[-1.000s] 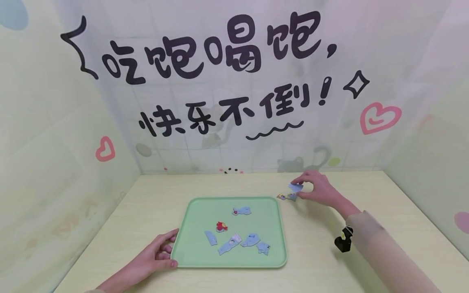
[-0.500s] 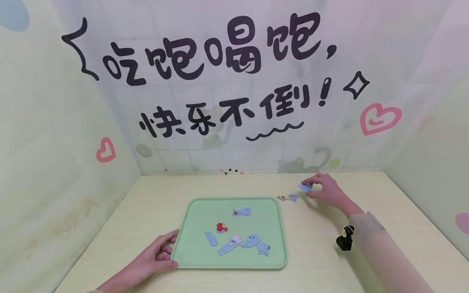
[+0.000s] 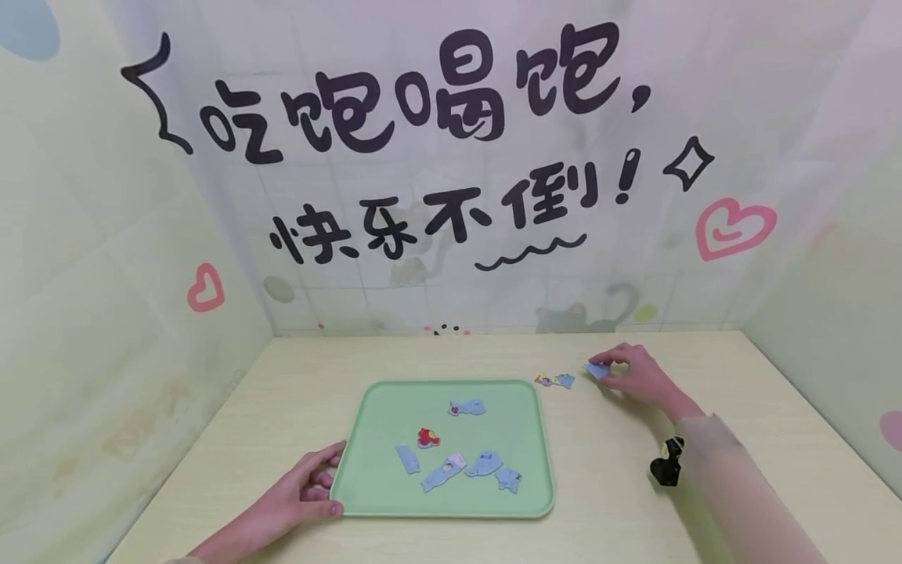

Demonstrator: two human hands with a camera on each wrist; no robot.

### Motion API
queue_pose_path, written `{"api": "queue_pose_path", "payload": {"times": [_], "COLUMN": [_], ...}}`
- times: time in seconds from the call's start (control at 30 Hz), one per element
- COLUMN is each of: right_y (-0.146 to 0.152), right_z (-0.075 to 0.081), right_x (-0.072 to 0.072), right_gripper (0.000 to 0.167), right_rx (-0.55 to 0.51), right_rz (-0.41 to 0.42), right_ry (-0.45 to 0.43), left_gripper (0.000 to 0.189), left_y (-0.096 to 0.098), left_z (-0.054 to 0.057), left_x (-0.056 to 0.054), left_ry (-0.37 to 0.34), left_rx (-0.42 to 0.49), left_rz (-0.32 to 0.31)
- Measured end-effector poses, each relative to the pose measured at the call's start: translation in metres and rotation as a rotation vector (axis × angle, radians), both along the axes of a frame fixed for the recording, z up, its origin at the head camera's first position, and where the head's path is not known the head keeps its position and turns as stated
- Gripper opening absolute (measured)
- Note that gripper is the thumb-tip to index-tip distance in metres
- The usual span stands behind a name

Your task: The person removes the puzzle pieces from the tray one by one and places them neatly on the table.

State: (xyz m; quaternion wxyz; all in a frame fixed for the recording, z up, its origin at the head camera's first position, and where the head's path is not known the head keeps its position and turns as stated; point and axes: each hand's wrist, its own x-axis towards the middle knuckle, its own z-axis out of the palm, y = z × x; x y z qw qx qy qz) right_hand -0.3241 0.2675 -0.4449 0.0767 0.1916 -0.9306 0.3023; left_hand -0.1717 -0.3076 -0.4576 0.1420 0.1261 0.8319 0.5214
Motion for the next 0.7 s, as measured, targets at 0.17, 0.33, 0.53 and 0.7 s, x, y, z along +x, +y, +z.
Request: {"api": "queue_pose_path", "payload": {"times": [0.17,0.33,0.53,0.7], "right_y": [0.001,0.002,0.004,0.007], "right_z": [-0.005,-0.008,-0.01,-0.011], "right_x": [0.0,0.001,0.002,0.002], "right_gripper": [0.036,0.034,0.033,0.034], "right_rx": [-0.032,-0.056,-0.061,-0.062], "right_rz": [0.01,0.034,0.041,0.055], "right_ry": [-0.021,-0.044,-0.067,-0.118], "left_gripper": [0.094,0.094,0.094,0.095], "left_y": [0.0,-0.001,-0.002,-0.002], "left_z": [0.0,-0.001,-0.002,-0.002], "left_x": [0.0,0.0,0.0,-0.001], "left_ry": [-0.011,-0.013,-0.006,-0.002], "left_rx": [-0.002,0.001,0.002,0.003], "left_rz": [0.004,0.004,0.003,-0.001]}}
